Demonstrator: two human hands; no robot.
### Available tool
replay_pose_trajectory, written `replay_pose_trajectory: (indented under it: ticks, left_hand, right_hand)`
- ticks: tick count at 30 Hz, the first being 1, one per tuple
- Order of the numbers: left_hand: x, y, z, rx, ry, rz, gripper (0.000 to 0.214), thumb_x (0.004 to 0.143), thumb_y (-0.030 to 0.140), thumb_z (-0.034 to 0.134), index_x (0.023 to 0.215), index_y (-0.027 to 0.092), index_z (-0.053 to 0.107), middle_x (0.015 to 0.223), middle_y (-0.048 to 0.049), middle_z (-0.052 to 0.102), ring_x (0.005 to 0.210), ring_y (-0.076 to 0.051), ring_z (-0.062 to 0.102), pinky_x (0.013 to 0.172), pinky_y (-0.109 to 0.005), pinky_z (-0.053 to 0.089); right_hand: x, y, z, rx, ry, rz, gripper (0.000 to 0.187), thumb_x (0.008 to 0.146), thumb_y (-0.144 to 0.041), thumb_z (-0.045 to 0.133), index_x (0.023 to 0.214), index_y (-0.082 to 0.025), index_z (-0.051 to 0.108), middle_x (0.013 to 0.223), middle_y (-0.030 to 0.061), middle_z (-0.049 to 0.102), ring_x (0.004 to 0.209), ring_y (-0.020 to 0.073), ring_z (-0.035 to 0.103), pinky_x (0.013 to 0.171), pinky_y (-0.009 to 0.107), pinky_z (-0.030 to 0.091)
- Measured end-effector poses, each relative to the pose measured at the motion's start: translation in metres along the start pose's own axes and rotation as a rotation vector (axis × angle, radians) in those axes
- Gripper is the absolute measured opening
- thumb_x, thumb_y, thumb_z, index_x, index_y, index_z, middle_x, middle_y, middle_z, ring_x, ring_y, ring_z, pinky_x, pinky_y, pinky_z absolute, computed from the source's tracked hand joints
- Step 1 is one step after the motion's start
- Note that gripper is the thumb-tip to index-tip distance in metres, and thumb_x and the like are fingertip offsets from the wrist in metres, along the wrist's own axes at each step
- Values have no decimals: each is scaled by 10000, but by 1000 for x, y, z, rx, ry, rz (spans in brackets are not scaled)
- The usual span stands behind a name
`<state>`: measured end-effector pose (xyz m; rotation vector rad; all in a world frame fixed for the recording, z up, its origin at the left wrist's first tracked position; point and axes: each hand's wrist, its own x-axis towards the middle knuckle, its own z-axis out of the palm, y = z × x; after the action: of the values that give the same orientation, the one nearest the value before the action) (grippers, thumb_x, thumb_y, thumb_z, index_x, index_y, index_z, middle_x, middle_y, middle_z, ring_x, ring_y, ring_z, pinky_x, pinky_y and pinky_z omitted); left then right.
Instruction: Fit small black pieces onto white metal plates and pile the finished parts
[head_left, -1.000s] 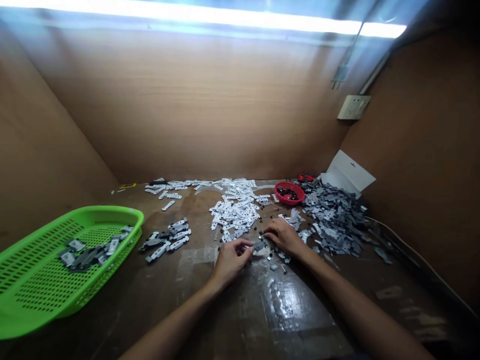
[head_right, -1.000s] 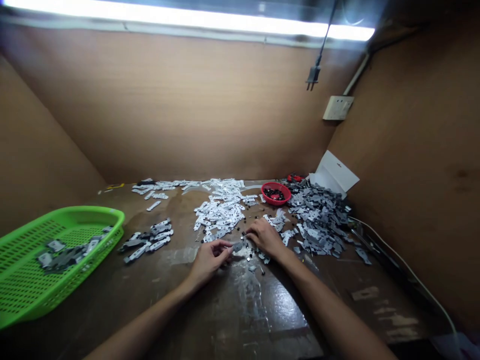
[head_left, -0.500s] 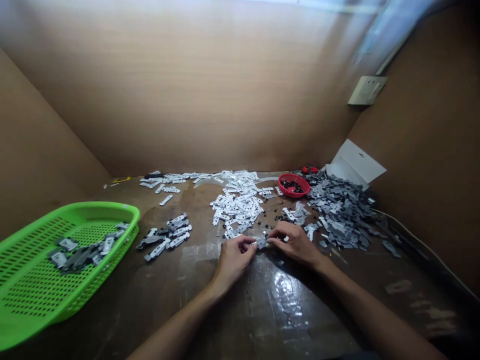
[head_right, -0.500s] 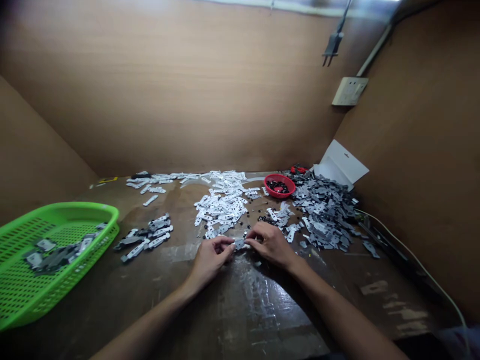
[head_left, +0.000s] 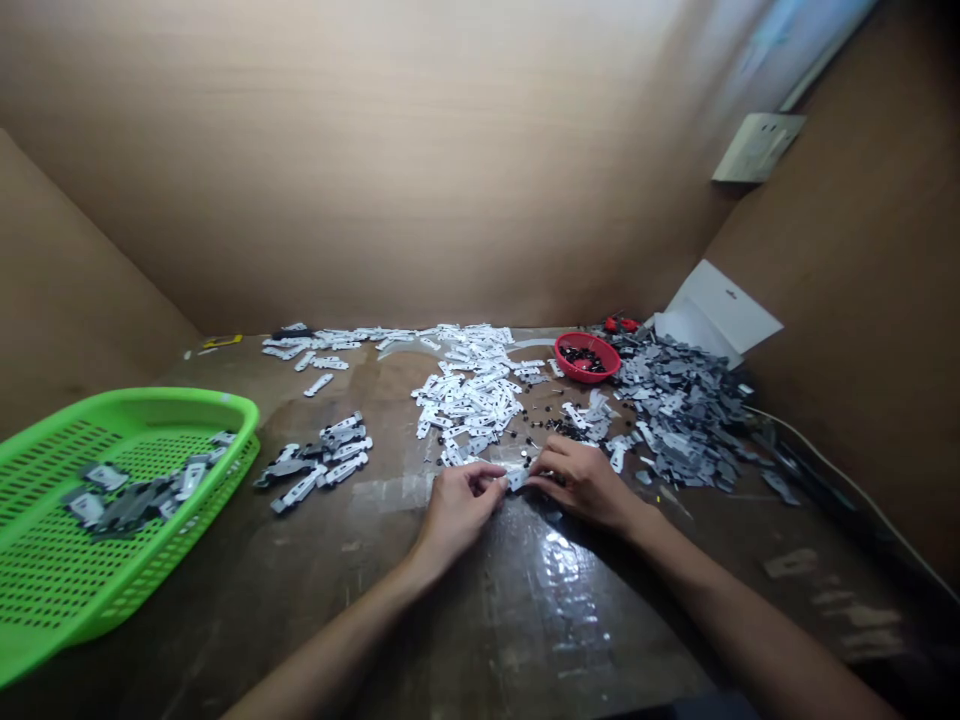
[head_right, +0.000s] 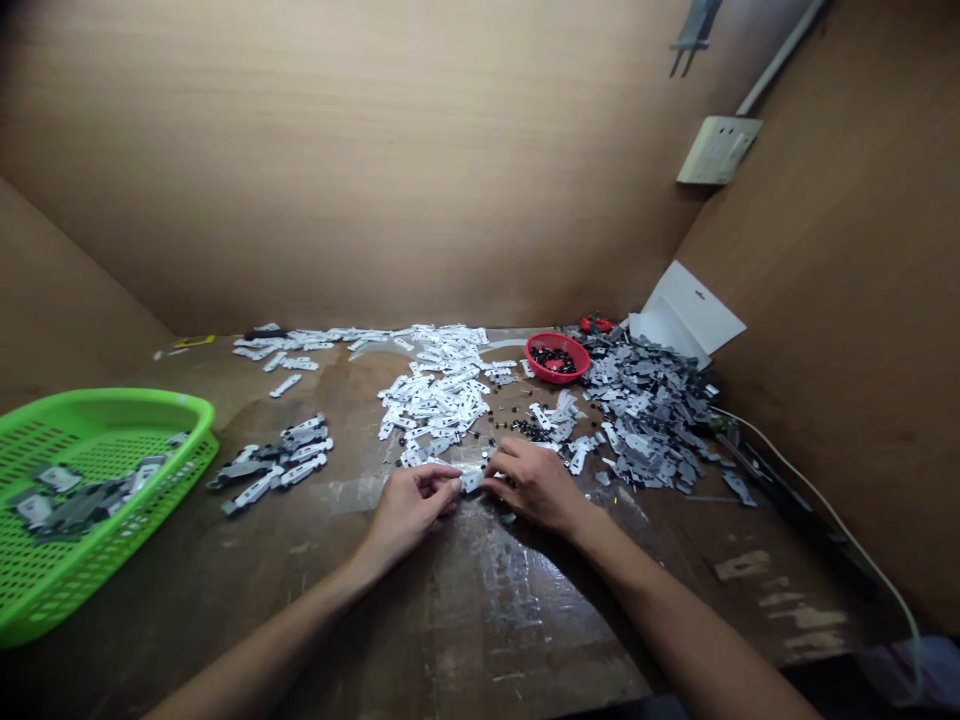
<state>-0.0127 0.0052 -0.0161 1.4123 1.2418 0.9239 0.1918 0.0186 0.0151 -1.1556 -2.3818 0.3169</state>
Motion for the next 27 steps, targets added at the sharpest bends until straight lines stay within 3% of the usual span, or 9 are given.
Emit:
replay_pose_trajectory:
  ticks: [6, 15, 21, 27]
  left_hand:
    - [1, -1, -1, -35, -22, -9, 312, 740, 413, 553, 821, 133, 665, 697, -69, 660, 592, -156, 609, 548, -234, 456]
    - [-1, 2, -4, -34, -60, 32, 311, 755, 405, 545, 821, 122, 656, 666, -67, 650, 594, -149, 607, 549, -236, 460]
    - [-1, 2, -4, -51, -55, 33, 312, 753, 411, 552, 848, 132, 655, 683, -62, 650, 602, -152, 618, 563, -243, 469]
    - [-2, 4, -3, -94, -85, 7, 321, 743, 420, 568, 860, 131, 649, 710, -65, 654, 612, -158, 625, 575, -251, 483]
  right_hand:
    - [-3, 2, 1, 1, 1, -24, 145, 823, -328, 532, 842, -222, 629, 801, 49, 568, 739, 152, 529, 642, 246, 396]
    - [-3, -1, 1, 52, -12, -7, 140, 815, -314, 538, 855, -222, 636, 795, 42, 574, 713, 146, 539, 629, 243, 399]
    - [0, 1, -8, 252, 163, 292, 213, 838, -336, 478, 781, -196, 628, 735, 25, 620, 674, 148, 557, 632, 252, 408]
    - [-2, 10, 6, 527, -70, 475, 358, 806, -433, 474, 629, -149, 601, 528, -9, 549, 478, 98, 459, 454, 202, 323]
